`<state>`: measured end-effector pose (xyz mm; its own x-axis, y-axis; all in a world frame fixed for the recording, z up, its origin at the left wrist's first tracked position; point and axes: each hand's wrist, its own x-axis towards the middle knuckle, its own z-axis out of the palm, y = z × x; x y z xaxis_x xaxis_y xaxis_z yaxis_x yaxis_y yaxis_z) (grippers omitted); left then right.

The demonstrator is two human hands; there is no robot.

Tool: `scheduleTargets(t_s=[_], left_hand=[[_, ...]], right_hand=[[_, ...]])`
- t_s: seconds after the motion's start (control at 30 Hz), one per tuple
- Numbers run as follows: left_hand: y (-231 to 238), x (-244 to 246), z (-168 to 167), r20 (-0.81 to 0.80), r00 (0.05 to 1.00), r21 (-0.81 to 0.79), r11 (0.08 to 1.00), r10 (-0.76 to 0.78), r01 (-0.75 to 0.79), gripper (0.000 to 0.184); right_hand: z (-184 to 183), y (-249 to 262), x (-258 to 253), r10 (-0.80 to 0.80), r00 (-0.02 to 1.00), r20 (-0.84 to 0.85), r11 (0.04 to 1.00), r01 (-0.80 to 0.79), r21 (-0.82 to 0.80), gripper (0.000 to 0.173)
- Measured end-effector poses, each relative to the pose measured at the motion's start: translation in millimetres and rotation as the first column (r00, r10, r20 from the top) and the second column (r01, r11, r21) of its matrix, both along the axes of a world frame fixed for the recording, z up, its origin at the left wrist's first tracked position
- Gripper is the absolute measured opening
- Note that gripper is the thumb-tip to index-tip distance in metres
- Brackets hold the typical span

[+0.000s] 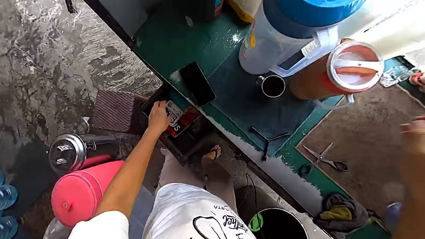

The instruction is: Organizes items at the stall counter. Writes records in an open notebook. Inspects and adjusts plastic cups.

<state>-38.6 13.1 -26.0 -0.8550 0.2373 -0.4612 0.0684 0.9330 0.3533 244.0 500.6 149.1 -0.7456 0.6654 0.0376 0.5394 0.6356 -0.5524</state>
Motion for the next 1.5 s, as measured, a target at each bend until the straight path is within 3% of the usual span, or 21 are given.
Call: scheduleTargets(t_s=[0.07,0.13,0.2,0.23,0.3,0.33,0.43,0.5,0.57,0.63,0.73,0.8,0.83,0.9,1.03,1.1,1.23,1.33,1.4,1.5], left_hand=[[7,-15,-13,0.018,0.999,-0.072,0.997,0.033,-0.031,0.084],[12,-20,-18,0.007,1.0,-0.136,0.99,0.023,-0.021,0.087],[11,-20,-21,0.002,1.0,-0.132,0.991,0.007,-0.007,0.08],[8,-18,-23,-0.006,1.0,-0.11,0.994,0.008,-0.009,0.079],[1,-15,-28,0.009,0.999,-0.055,0.998,0.031,-0.03,0.08],[-3,-16,-25,0.058,0.997,-0.03,0.999,0.046,-0.045,0.08],[-17,-26,2,0.215,0.969,0.079,0.987,0.122,-0.142,0.067],[-37,-34,26,0.232,0.958,0.237,0.946,0.168,-0.223,0.056],[-63,-39,42,0.258,0.947,0.428,0.857,0.19,-0.288,0.05],[-90,-42,52,0.334,0.925,0.613,0.704,0.182,-0.36,0.048],[-125,-52,74,0.427,0.898,0.787,0.447,0.106,-0.426,0.044],[-141,-61,84,0.508,0.862,0.829,0.268,0.01,-0.491,0.043],[-145,-64,91,0.529,0.848,0.834,0.2,-0.032,-0.513,0.044],[-148,-64,104,0.553,0.824,0.833,0.107,-0.123,-0.542,0.047],[-136,-54,117,0.497,0.785,0.838,-0.03,-0.368,-0.545,0.06],[-121,-43,124,0.462,0.735,0.81,-0.102,-0.496,-0.578,0.058],[-75,-10,150,0.35,0.669,0.757,-0.222,-0.656,-0.614,0.057],[-45,19,170,0.302,0.642,0.739,-0.251,-0.705,-0.625,0.058],[-33,36,175,0.297,0.628,0.759,-0.22,-0.719,-0.612,0.057],[-17,59,182,0.39,0.571,0.75,-0.112,-0.723,-0.653,0.072]], right_hand=[[-24,-68,0,0.216,0.975,-0.057,0.957,-0.223,-0.185,0.043],[-47,-148,-19,0.391,0.919,-0.049,0.819,-0.371,-0.436,0.037],[-73,-221,-54,0.501,0.865,-0.031,0.613,-0.379,-0.693,0.048],[-88,-254,-76,0.5,0.866,-0.014,0.511,-0.308,-0.803,0.057],[-124,-311,-125,0.341,0.939,0.043,0.361,-0.088,-0.929,0.064],[-146,-334,-149,0.205,0.975,0.09,0.352,0.012,-0.936,0.062],[-198,-375,-221,-0.114,0.966,0.23,0.527,0.255,-0.811,0.053],[-203,-390,-261,-0.255,0.895,0.366,0.535,0.446,-0.718,0.066],[-204,-403,-290,-0.331,0.825,0.457,0.516,0.564,-0.644,0.077],[-210,-412,-306,-0.389,0.798,0.461,0.459,0.601,-0.654,0.081],[-211,-423,-310,-0.495,0.773,0.397,0.197,0.545,-0.815,0.073],[-203,-428,-288,-0.505,0.796,0.333,-0.024,0.373,-0.928,0.067],[-194,-429,-272,-0.478,0.826,0.299,-0.08,0.298,-0.951,0.064],[-167,-431,-233,-0.383,0.898,0.216,-0.035,0.22,-0.975,0.059],[-97,-408,-159,-0.182,0.983,-0.028,0.3,0.029,-0.953,0.065],[-64,-386,-130,-0.168,0.974,-0.151,0.396,-0.074,-0.915,0.064],[-14,-339,-76,-0.248,0.896,-0.368,0.35,-0.271,-0.896,0.067],[2,-316,-41,-0.328,0.828,-0.454,0.272,-0.377,-0.885,0.064],[7,-306,-22,-0.4,0.776,-0.488,0.223,-0.434,-0.873,0.063],[22,-294,-1,-0.465,0.713,-0.525,0.206,-0.49,-0.847,0.06]])
